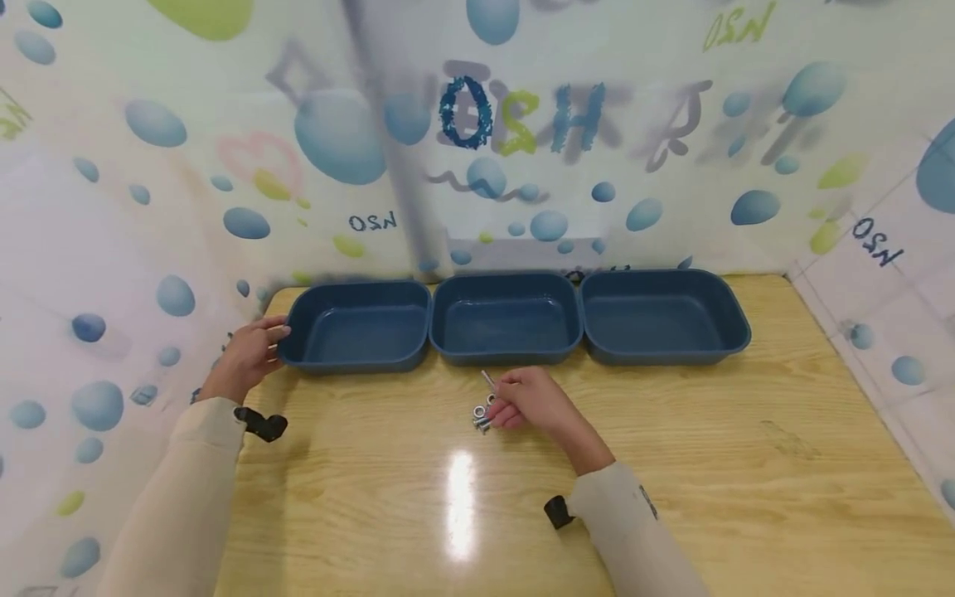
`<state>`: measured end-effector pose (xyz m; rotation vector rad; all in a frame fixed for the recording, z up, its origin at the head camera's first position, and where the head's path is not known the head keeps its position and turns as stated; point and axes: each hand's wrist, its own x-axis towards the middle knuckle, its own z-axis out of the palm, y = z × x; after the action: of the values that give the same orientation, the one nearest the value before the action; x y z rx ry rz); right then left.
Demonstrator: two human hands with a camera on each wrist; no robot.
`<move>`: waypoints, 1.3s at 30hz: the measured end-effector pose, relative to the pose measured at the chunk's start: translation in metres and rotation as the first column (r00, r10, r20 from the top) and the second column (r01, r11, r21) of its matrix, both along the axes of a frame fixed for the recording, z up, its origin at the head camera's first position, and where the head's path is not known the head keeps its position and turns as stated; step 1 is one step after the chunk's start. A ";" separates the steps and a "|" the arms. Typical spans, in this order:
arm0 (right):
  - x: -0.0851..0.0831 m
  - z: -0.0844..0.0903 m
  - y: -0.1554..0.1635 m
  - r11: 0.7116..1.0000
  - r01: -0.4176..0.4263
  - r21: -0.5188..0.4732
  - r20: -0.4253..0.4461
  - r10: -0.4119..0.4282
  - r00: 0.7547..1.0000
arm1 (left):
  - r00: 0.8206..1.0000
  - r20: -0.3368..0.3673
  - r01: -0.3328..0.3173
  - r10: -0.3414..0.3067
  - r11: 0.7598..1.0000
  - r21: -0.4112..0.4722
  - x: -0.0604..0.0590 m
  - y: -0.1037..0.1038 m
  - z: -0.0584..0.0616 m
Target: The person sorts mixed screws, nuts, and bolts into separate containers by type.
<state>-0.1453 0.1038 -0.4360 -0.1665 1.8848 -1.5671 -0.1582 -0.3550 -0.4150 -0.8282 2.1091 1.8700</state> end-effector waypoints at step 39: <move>-0.022 0.017 -0.141 0.927 0.225 -0.300 0.228 -0.159 0.961 | 0.993 0.075 -0.106 0.089 0.961 0.254 -0.012 -0.002 0.007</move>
<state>-0.1672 -0.0369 -0.4191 0.0367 1.5166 -1.9460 -0.1703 -0.3567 -0.4080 -0.9288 1.7678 2.0817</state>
